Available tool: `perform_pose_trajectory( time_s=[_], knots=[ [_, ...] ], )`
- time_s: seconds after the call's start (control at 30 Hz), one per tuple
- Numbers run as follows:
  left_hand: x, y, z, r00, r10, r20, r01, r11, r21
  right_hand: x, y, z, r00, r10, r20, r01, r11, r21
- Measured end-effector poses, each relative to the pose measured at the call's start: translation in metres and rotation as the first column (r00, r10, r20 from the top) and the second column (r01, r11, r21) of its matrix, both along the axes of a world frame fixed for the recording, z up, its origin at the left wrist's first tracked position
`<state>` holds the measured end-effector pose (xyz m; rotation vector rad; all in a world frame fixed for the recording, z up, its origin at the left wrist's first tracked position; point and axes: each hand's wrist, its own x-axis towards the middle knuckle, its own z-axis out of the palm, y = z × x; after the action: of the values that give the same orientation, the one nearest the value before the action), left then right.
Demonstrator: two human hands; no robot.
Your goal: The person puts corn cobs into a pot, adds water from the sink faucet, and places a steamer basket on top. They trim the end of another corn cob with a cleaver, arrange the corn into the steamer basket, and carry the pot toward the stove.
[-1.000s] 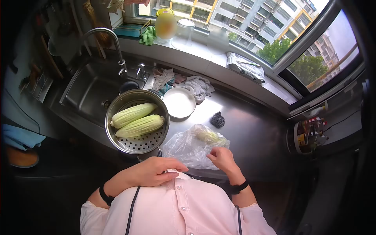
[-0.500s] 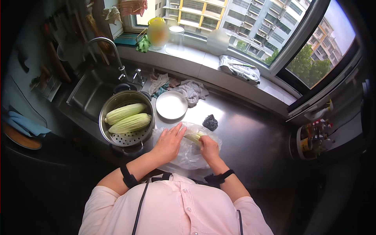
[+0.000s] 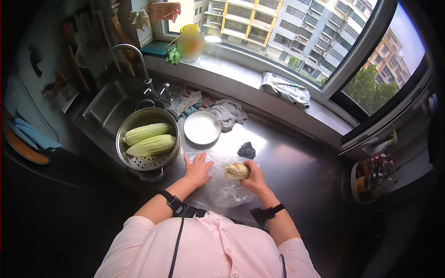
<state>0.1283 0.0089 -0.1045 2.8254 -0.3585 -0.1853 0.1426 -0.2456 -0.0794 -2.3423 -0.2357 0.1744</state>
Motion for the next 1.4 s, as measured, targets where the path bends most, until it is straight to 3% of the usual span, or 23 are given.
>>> perform_pose_trajectory(
  time_s=[0.07,0.1,0.17,0.23,0.3,0.37,0.43,0.5,0.53,0.57,0.6,0.63,0.7,0.77,0.83,0.97,1.0,1.03,1.07,1.17,1.23,1.3,1.4],
  knots=[
    [0.007,-0.007,-0.019,0.998,-0.023,-0.053,0.02,0.999,-0.046,0.002,-0.023,0.008,0.999,0.013,-0.03,0.0,0.926,0.379],
    [0.011,-0.012,-0.026,0.993,-0.038,-0.11,0.029,0.996,-0.084,0.003,-0.03,0.018,1.0,-0.002,-0.021,0.009,0.929,0.369],
    [0.017,-0.022,-0.03,0.994,-0.06,-0.091,0.054,0.996,-0.07,0.001,-0.038,0.051,0.993,-0.037,-0.11,0.099,0.759,0.644],
    [0.027,-0.037,-0.02,0.994,-0.079,-0.07,0.075,0.996,-0.056,0.0,-0.046,0.083,0.992,-0.1,-0.077,0.125,0.7,0.703],
    [0.037,-0.044,-0.003,0.91,0.04,-0.413,-0.012,0.997,0.07,0.001,-0.049,0.11,0.975,-0.201,-0.095,0.168,0.385,0.908],
    [0.04,-0.058,-0.025,0.893,0.02,-0.449,-0.169,0.941,-0.294,0.003,-0.05,0.124,0.978,-0.201,-0.048,0.114,0.327,0.938],
    [0.029,-0.072,-0.022,0.958,-0.053,-0.281,-0.109,0.839,-0.532,-0.001,-0.027,0.15,0.985,-0.172,-0.027,0.077,0.291,0.954],
    [0.023,-0.064,0.028,0.974,-0.177,-0.142,0.073,0.838,-0.541,-0.004,0.004,0.169,0.993,-0.113,0.025,0.016,0.345,0.939],
    [0.02,-0.054,0.05,0.979,-0.136,-0.153,0.034,0.845,-0.534,-0.004,0.022,0.178,0.997,-0.06,0.044,-0.017,0.394,0.919],
    [0.018,-0.045,0.072,0.966,-0.236,-0.101,0.164,0.869,-0.466,-0.002,0.041,0.183,0.999,-0.028,0.037,-0.023,0.388,0.921],
    [0.016,-0.034,0.09,0.937,-0.345,-0.057,0.297,0.872,-0.39,0.001,0.06,0.188,0.987,0.073,0.141,-0.158,0.495,0.854],
    [0.011,-0.019,0.103,0.943,-0.326,-0.061,0.279,0.878,-0.39,0.004,0.081,0.191,0.956,0.179,0.231,-0.293,0.58,0.76],
    [-0.007,0.024,0.125,0.819,-0.539,-0.197,0.297,0.691,-0.659,0.012,0.127,0.195,0.89,0.336,0.306,-0.455,0.657,0.601],
    [-0.029,0.081,0.17,0.675,-0.6,-0.429,0.15,0.681,-0.717,0.02,0.177,0.193,0.827,0.427,0.367,-0.553,0.738,0.388],
    [-0.053,0.141,0.165,0.651,-0.618,-0.442,-0.015,0.571,-0.821,0.025,0.223,0.184,0.766,0.52,0.379,-0.628,0.732,0.264],
    [-0.12,0.244,0.156,0.879,-0.175,-0.444,-0.395,0.256,-0.882,0.032,0.293,0.144,0.603,0.684,0.411,-0.656,0.718,-0.233],
    [-0.135,0.259,0.151,0.878,-0.174,-0.446,-0.398,0.25,-0.882,0.034,0.305,0.133,0.598,0.727,0.337,-0.637,0.686,-0.351],
    [-0.149,0.273,0.146,0.895,-0.017,-0.445,-0.438,0.152,-0.886,0.034,0.315,0.122,0.597,0.76,0.258,-0.614,0.64,-0.462],
    [-0.159,0.282,0.141,0.882,0.139,-0.45,-0.46,0.049,-0.887,0.033,0.319,0.116,0.607,0.762,0.228,-0.602,0.627,-0.494],
    [-0.17,0.303,0.117,0.864,0.254,-0.436,-0.441,-0.038,-0.897,0.035,0.323,0.116,0.617,0.764,0.192,-0.641,0.628,-0.441],
    [-0.162,0.308,0.114,0.876,0.283,-0.39,-0.401,-0.021,-0.916,0.039,0.325,0.14,0.686,0.709,0.162,-0.649,0.697,-0.304],
    [-0.145,0.307,0.118,0.887,0.314,-0.338,-0.354,-0.005,-0.935,0.049,0.331,0.156,0.694,0.638,0.334,-0.61,0.767,-0.199],
    [-0.098,0.297,0.147,0.948,0.318,0.019,-0.174,0.565,-0.806,0.076,0.349,0.15,0.684,0.616,0.391,-0.565,0.786,-0.249]
  ],
)
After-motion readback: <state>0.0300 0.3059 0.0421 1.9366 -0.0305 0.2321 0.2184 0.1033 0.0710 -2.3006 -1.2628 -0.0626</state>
